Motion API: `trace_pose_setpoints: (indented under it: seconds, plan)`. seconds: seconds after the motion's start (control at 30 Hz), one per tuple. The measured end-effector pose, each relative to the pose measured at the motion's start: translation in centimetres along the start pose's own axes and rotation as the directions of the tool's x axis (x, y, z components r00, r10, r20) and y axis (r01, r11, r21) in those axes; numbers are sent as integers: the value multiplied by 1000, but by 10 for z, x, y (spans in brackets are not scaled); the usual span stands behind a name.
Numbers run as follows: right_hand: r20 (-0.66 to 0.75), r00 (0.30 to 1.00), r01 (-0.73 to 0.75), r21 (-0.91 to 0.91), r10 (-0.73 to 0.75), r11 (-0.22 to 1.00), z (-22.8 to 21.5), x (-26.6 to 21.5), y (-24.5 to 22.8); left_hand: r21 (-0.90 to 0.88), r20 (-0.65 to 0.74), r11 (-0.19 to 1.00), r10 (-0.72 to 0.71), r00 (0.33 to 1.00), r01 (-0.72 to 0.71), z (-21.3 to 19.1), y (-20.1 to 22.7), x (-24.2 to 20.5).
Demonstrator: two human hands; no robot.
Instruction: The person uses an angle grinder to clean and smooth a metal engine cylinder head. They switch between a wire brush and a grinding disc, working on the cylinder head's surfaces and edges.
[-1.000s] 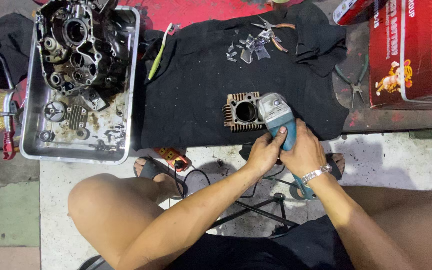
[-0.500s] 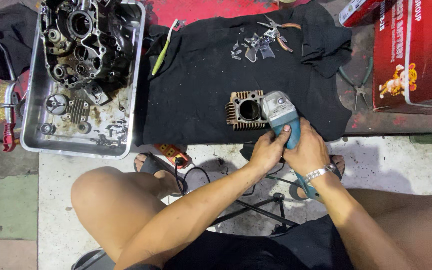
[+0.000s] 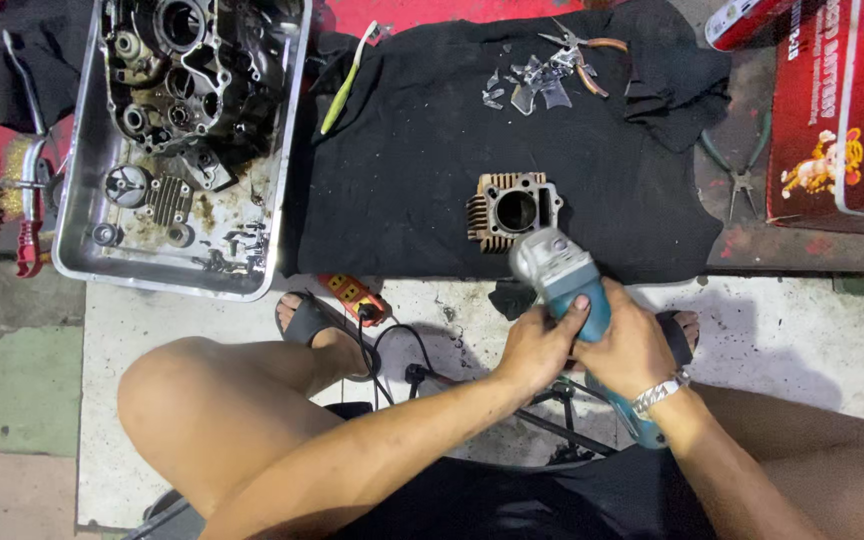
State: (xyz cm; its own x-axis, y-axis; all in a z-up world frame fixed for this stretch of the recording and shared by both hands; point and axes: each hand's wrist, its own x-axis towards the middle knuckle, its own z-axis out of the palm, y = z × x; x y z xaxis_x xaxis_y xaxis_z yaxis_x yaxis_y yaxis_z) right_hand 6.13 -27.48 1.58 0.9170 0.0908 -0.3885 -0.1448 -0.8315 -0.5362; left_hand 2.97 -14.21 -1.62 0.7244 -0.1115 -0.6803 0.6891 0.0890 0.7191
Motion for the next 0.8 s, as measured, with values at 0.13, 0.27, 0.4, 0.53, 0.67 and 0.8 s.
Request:
trace_pose_setpoints:
  seconds: [0.13,0.27,0.4,0.53,0.67,0.8]
  plan:
    - [43,998,45,-23,-44,999,18,-11,-5,109,-145,992,78,986,-62,-10,-11,-23]
    - [27,994,103,-56,-102,993,24,-19,-6,126,-193,989,104,976,-80,-15,-13,-40]
    - [-28,988,151,32,-150,988,28,-16,-1,183,-201,973,175,964,-138,-18,-11,-38]
    - [25,997,73,5,-74,997,31,-8,0,174,-212,971,199,957,-163,-21,-9,-35]
    - [-30,988,152,-12,-152,988,33,-2,3,168,-209,973,190,959,-156,-22,-9,-28]
    - [-7,994,108,1,-108,994,35,-4,0,171,-203,976,167,965,-133,-23,-12,-28]
